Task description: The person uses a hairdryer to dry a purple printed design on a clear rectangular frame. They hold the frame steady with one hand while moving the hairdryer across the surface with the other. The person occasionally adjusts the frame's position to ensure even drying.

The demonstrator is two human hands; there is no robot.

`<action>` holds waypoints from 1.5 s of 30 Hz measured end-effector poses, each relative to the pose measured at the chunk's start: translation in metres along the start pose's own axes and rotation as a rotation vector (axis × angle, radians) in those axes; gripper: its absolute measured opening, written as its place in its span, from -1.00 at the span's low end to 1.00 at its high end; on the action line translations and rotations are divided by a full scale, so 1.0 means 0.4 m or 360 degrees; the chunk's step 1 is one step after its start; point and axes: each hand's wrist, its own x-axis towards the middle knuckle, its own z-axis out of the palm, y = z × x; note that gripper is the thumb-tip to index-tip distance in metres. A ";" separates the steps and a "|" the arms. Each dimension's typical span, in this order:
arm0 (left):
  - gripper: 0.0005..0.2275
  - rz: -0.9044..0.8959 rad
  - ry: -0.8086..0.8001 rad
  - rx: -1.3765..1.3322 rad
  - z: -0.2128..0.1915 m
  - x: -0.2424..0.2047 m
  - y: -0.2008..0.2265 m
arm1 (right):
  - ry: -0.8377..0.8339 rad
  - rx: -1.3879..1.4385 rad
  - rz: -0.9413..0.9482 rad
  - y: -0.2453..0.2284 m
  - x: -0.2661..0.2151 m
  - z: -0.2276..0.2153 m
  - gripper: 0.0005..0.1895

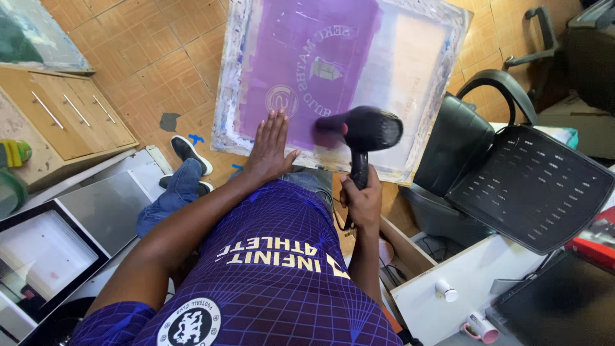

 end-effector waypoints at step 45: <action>-0.23 -0.0296 0.0373 0.0108 -0.007 -0.053 -0.049 | -0.0173 -0.0415 -0.0315 -0.164 0.303 0.203 -0.85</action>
